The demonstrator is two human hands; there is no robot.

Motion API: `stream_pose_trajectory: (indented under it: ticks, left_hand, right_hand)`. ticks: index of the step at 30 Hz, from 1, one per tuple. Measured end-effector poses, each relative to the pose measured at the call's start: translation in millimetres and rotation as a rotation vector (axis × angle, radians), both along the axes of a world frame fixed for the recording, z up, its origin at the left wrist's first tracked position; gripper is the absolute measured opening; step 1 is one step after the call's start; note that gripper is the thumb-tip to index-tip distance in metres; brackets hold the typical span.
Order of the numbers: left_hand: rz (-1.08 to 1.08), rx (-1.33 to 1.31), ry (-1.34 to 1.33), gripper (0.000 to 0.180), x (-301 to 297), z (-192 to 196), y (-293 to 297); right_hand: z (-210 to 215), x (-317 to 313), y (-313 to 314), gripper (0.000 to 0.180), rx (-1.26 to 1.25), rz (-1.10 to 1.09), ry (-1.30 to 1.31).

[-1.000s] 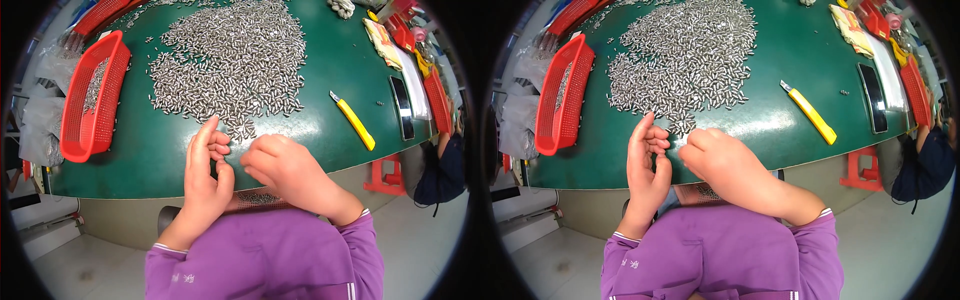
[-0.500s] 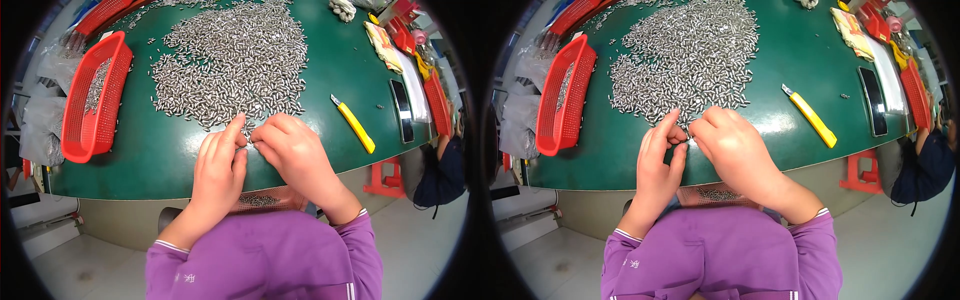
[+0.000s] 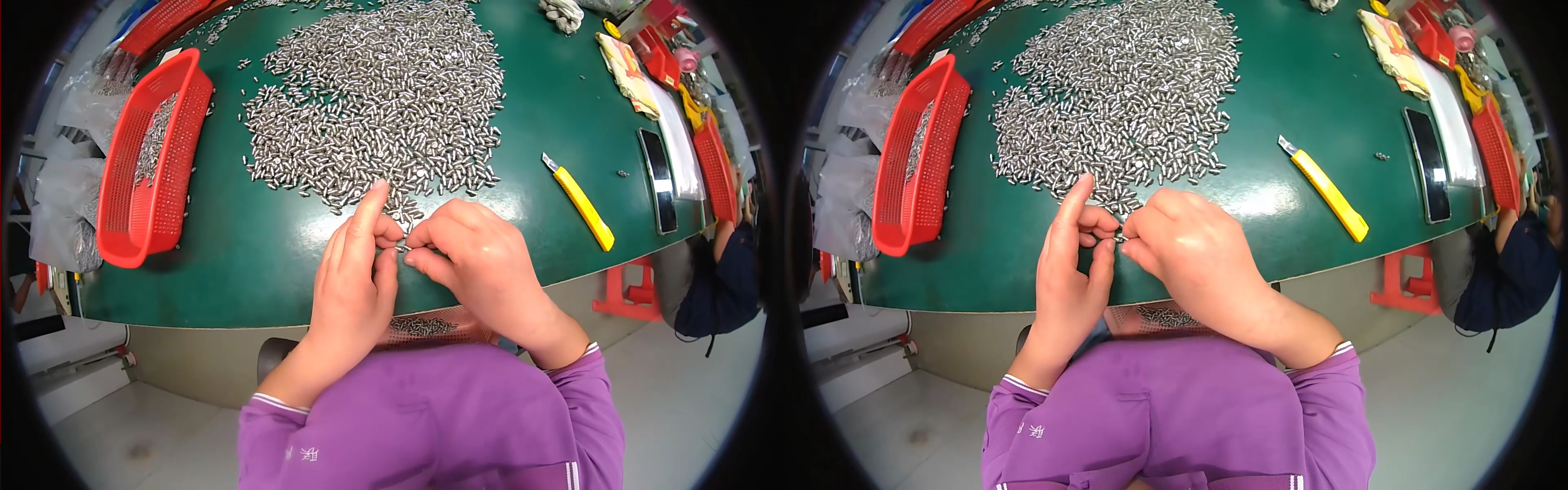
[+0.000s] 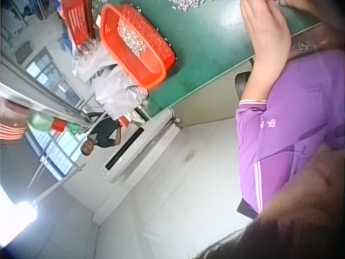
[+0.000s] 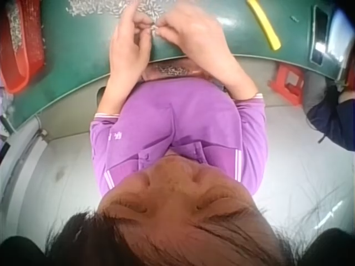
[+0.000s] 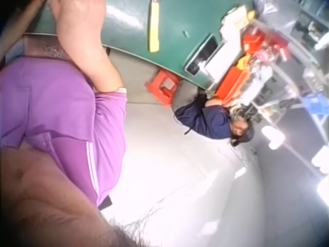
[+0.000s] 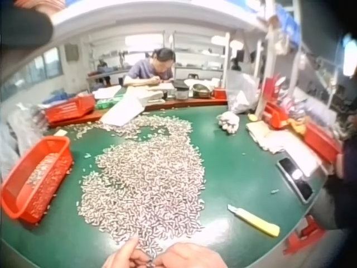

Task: Sorting and inspecting small metal components on a workbench in a manufacturing setting.

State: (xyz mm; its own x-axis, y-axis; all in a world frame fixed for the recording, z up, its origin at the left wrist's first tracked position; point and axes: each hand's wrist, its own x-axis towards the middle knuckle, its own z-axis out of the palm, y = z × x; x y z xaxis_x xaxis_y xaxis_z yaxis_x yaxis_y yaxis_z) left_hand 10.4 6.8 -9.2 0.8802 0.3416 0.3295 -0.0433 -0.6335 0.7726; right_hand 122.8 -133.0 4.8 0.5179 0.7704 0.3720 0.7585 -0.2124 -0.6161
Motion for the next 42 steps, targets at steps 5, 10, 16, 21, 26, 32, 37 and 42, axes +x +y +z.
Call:
stream_pose_trajectory:
  ticks: [5,10,16,21,26,32,37,42]
  left_hand:
    - [0.017,-0.015,0.022,0.074,-4,2,-2]
    - [0.024,0.037,0.062,0.073,-10,5,-2]
    - [-0.050,0.066,0.040,0.071,-8,3,1]
    - [-0.032,0.057,0.036,0.072,-10,3,0]
    - [-0.008,-0.038,0.068,0.070,-13,8,-2]
    - [-0.005,-0.005,0.096,0.067,-10,8,-3]
    - [0.000,-0.040,0.118,0.066,-11,8,-1]
    - [-0.030,-0.039,0.094,0.069,-10,6,0]
  right_hand:
    - [-1,1,-1,0.018,0.010,0.001,0.028]
    - [5,4,3,0.017,0.009,-0.001,0.017]
    - [3,2,-2,0.017,-0.055,0.028,-0.028]
    - [3,1,-5,0.016,-0.020,0.064,-0.022]
    - [5,0,-4,0.014,-0.006,0.046,0.057]
    - [0,-2,-1,0.016,0.005,0.007,0.071]
    - [1,-4,-3,0.019,0.006,0.011,0.081]
    - [-1,-4,-8,0.021,-0.001,0.046,0.096]
